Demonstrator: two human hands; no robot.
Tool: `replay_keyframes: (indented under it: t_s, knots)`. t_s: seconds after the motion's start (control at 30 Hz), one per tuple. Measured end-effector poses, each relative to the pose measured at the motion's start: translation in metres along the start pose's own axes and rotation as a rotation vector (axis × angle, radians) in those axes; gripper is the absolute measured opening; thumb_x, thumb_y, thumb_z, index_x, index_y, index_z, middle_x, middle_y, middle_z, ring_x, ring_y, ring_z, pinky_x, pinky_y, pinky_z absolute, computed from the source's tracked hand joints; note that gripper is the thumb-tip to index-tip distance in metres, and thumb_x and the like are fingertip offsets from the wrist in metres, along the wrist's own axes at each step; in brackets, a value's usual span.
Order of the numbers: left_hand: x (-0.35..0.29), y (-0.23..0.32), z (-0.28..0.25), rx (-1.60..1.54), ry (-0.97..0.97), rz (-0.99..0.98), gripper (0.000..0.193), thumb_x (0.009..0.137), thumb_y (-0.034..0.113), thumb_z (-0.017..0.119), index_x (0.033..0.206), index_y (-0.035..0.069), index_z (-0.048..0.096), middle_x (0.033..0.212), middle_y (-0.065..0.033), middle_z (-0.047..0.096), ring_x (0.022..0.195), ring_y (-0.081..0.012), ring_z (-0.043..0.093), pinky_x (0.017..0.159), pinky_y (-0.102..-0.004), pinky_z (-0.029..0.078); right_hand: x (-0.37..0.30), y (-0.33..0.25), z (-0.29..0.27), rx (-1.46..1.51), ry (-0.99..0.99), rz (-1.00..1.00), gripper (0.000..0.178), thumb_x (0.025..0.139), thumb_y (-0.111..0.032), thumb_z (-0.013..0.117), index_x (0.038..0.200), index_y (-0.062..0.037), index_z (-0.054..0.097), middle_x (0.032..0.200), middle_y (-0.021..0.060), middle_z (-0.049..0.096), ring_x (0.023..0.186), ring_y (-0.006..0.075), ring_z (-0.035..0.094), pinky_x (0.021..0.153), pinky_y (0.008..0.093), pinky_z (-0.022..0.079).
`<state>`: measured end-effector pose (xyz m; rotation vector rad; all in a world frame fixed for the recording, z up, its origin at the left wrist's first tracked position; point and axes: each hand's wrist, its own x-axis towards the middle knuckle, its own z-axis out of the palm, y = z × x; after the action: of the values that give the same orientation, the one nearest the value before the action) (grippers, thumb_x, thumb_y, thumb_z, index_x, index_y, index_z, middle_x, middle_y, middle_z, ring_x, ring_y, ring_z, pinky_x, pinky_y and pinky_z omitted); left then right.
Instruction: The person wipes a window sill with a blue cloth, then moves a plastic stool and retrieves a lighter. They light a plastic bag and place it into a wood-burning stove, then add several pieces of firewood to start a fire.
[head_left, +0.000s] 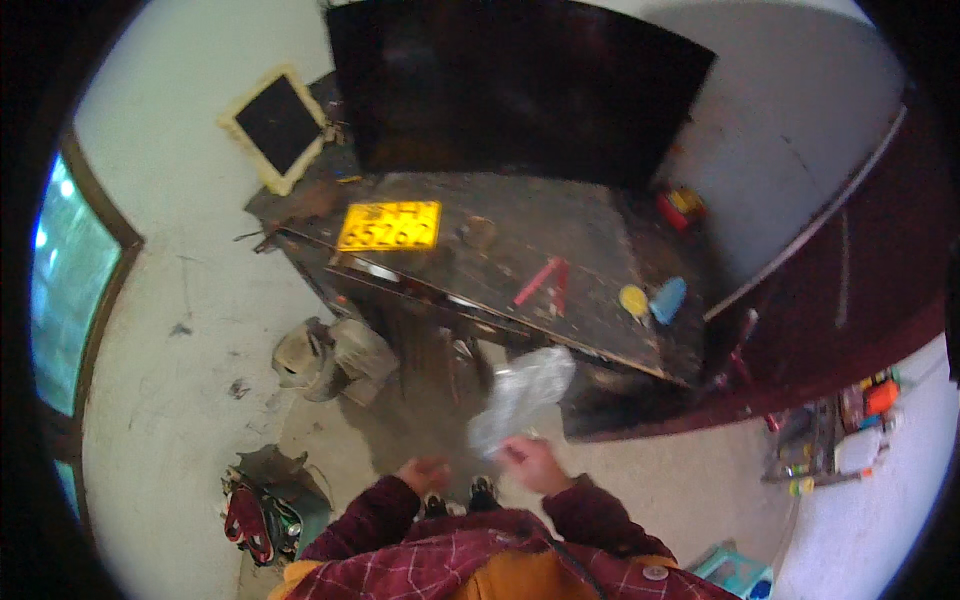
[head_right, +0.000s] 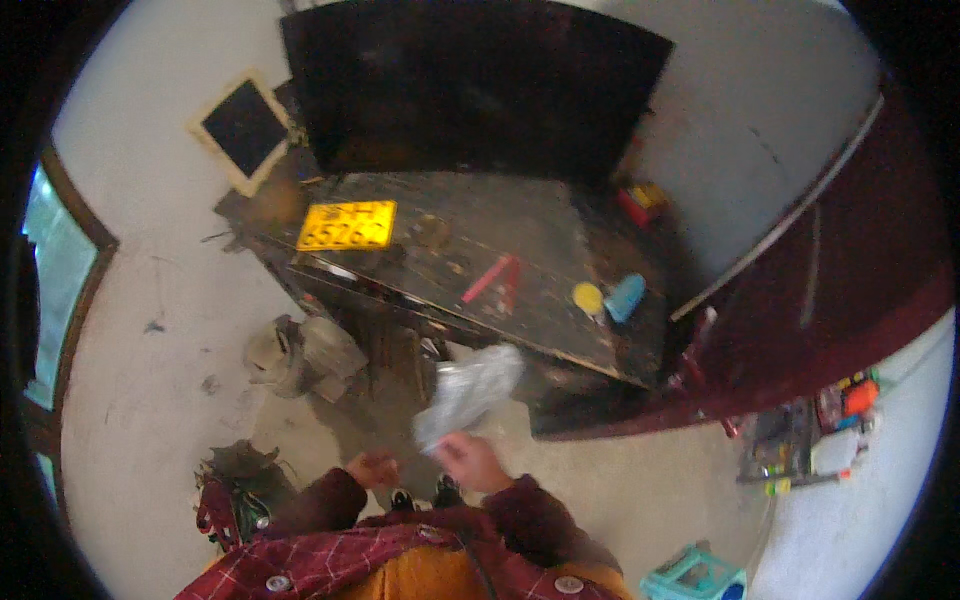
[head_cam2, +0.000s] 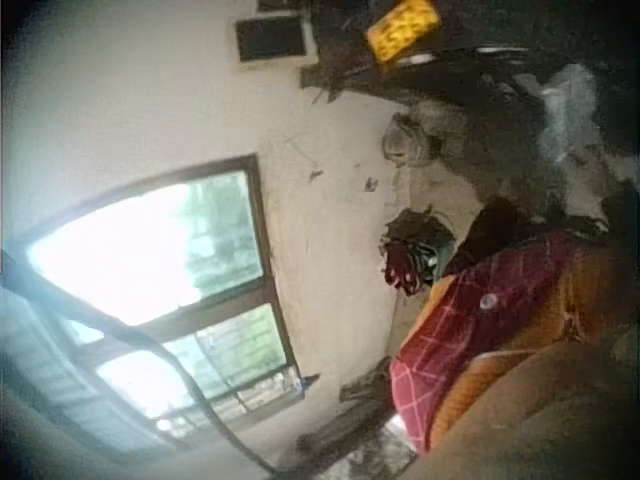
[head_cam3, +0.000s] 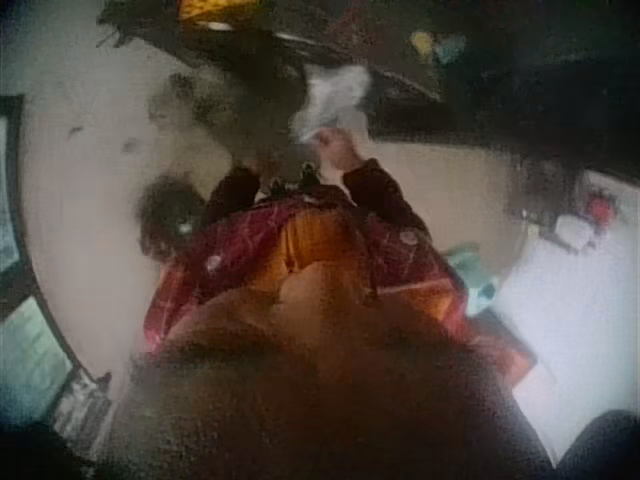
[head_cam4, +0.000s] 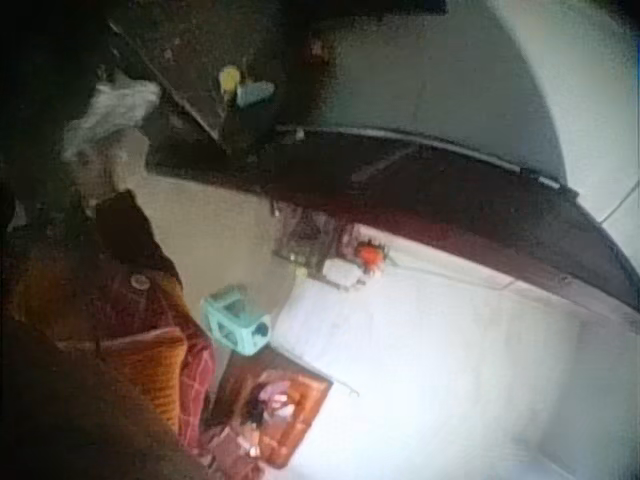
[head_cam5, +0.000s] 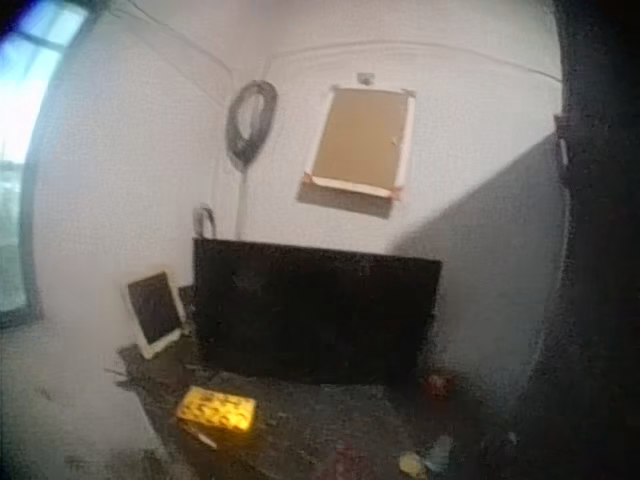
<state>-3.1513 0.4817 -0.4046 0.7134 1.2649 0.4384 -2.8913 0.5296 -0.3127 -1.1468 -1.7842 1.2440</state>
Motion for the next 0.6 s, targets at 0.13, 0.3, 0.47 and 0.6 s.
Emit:
replay_keyframes:
  t_s: [0.13,0.3,0.47,0.6]
  knots:
    - [0.013,0.055,0.028,-0.498,-0.382,0.068,0.044,0.088,0.025,0.056,0.127,0.007,0.045,0.113,-0.0041,0.056,0.101,-0.0160,0.055,0.084,-0.0330,0.045,-0.031,-0.022,0.032,-0.013,-0.269,-0.019,0.013,0.082,-0.014,0.060,0.091,-0.0046,0.060,0.081,0.0154,0.060,0.074,0.0338,0.060,0.065,0.0380,0.047]
    - [0.021,0.088,0.066,-0.158,-0.472,0.312,0.040,0.084,0.015,0.060,0.122,0.005,0.050,0.108,-0.0036,0.058,0.095,-0.0138,0.056,0.080,-0.0300,0.046,-0.024,-0.001,0.015,-0.238,-0.141,0.006,0.018,0.083,-0.019,0.058,0.095,-0.0051,0.061,0.083,0.0183,0.061,0.078,0.0362,0.059,0.067,0.0398,0.048]
    - [0.029,0.089,0.067,0.012,-0.210,0.310,0.028,0.083,0.009,0.059,0.109,0.001,0.059,0.096,-0.0043,0.063,0.086,-0.0154,0.059,0.075,-0.0294,0.049,-0.031,0.013,0.004,-0.162,-0.158,0.083,0.031,0.083,-0.020,0.059,0.109,-0.0040,0.056,0.079,0.0166,0.063,0.073,0.0319,0.062,0.067,0.0380,0.049]
    - [0.037,0.096,0.027,0.205,-0.129,0.316,0.021,0.081,0.009,0.060,0.100,0.001,0.063,0.090,-0.0035,0.064,0.081,-0.0140,0.059,0.070,-0.0290,0.050,-0.036,0.017,-0.014,-0.011,0.101,0.322,0.045,0.085,-0.021,0.060,0.125,-0.0071,0.046,0.082,0.0132,0.064,0.074,0.0220,0.063,0.069,0.0334,0.050]
